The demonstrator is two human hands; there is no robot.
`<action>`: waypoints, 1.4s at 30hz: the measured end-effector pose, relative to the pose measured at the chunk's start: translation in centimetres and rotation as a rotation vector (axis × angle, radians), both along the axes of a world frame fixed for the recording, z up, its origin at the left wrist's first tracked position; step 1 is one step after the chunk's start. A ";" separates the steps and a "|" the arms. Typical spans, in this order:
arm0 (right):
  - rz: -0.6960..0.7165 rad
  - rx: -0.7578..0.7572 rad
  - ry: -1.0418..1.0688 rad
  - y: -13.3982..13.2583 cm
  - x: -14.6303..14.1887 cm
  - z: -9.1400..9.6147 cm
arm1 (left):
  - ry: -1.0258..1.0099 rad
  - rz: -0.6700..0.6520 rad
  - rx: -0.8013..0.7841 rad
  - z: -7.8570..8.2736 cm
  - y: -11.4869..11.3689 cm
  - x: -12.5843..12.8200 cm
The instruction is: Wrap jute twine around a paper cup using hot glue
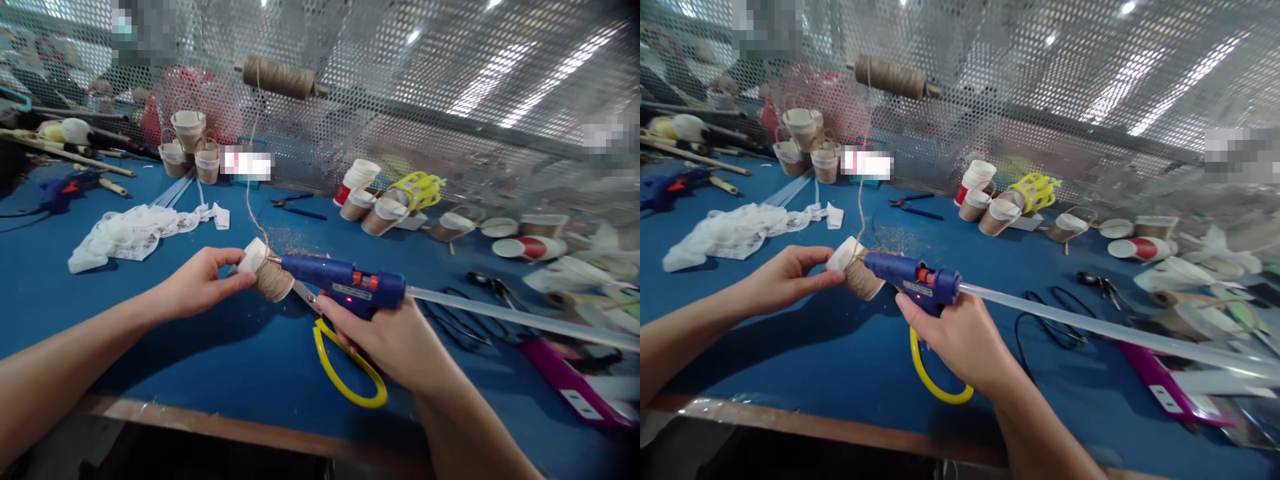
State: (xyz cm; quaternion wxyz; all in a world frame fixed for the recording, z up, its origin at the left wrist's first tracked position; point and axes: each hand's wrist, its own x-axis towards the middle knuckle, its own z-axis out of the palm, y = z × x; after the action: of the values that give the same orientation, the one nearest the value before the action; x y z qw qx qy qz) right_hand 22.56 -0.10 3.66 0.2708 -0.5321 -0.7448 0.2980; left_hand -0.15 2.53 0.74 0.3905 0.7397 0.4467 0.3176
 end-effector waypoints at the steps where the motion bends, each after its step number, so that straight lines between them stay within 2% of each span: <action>1: 0.009 0.023 -0.010 0.0 0.0 -0.1 | 0.008 -0.001 0.004 0.0 0.0 0.0; 5: 0.032 0.119 -0.025 0.1 -0.2 -0.2 | 0.024 -0.006 0.019 -0.1 -0.1 0.1; 11: 0.044 0.136 -0.057 -0.2 -0.5 0.3 | 0.057 -0.006 0.074 -0.4 0.0 -0.1; 17: -0.010 0.179 -0.074 -0.2 -0.4 0.2 | 0.139 0.013 0.153 -0.6 0.1 -0.2; 25: 0.046 0.237 -0.081 -0.3 -0.6 1.0 | 0.119 0.035 0.153 -0.7 0.1 -0.2; 37: 0.014 0.238 -0.073 -0.5 -0.5 0.3 | 0.139 0.011 0.147 -0.6 0.1 -0.2; 42: 0.027 0.208 -0.134 -0.6 -0.6 0.4 | 0.156 0.015 0.154 -0.5 0.1 -0.2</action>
State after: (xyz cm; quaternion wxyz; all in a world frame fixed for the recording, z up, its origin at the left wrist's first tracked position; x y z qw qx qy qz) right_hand 21.95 -0.67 4.05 0.2704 -0.5098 -0.7951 0.1864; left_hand -0.33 2.59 0.27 0.2938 0.7866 0.4557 0.2953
